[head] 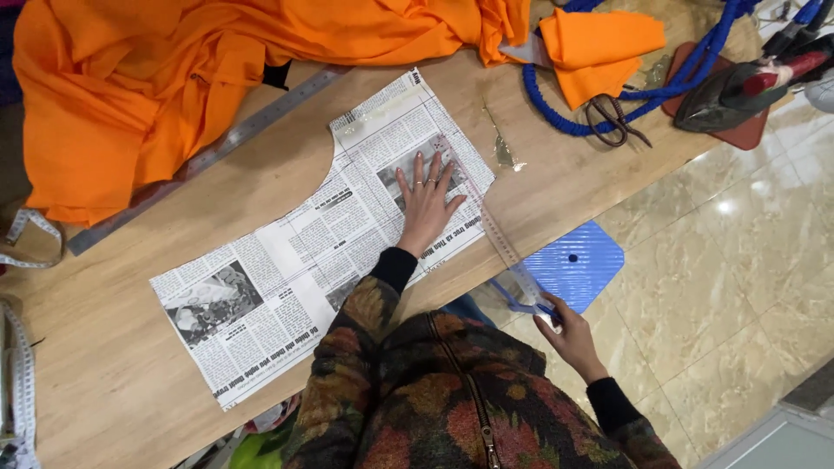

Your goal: Cutting orange fabric with scissors and marking a newspaper pattern with a pen and ruler on a workshop table.

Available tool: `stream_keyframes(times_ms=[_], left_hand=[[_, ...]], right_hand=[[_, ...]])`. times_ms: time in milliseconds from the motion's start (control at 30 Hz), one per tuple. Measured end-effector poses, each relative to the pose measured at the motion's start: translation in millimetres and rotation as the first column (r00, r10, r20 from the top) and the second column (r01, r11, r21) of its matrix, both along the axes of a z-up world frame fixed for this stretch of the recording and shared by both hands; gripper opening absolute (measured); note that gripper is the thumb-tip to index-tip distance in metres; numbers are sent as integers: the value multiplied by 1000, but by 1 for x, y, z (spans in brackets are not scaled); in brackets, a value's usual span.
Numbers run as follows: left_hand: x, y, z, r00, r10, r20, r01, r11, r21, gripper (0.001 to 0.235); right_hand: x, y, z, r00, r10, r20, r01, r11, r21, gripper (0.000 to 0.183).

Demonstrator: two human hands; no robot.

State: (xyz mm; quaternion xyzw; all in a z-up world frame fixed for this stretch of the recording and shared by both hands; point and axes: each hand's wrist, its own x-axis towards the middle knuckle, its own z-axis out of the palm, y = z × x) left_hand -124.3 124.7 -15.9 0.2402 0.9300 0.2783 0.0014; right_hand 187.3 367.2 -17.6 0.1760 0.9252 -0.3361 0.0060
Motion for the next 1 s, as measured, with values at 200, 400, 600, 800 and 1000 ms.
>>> stream_keyframes(times_ms=[200, 400, 600, 800, 1000], left_hand=[[1, 1, -1, 999, 16, -45, -17, 1000, -25, 64], [1, 0, -2, 998, 16, -55, -19, 999, -43, 64], [1, 1, -9, 995, 22, -100, -25, 999, -32, 62], [2, 0, 3, 999, -2, -51, -2, 997, -71, 58], [-2, 1, 5, 1000, -4, -23, 2, 996, -88, 57]], right_hand=[[-40, -20, 12, 982, 87, -166, -78, 995, 62, 64], [-67, -26, 12, 954, 183, -237, -183, 983, 23, 67], [-77, -41, 37, 958, 188, -217, -202, 978, -46, 68], [-68, -42, 35, 947, 200, -250, -216, 976, -39, 72], [-68, -38, 26, 966, 157, -205, -171, 984, -50, 65]])
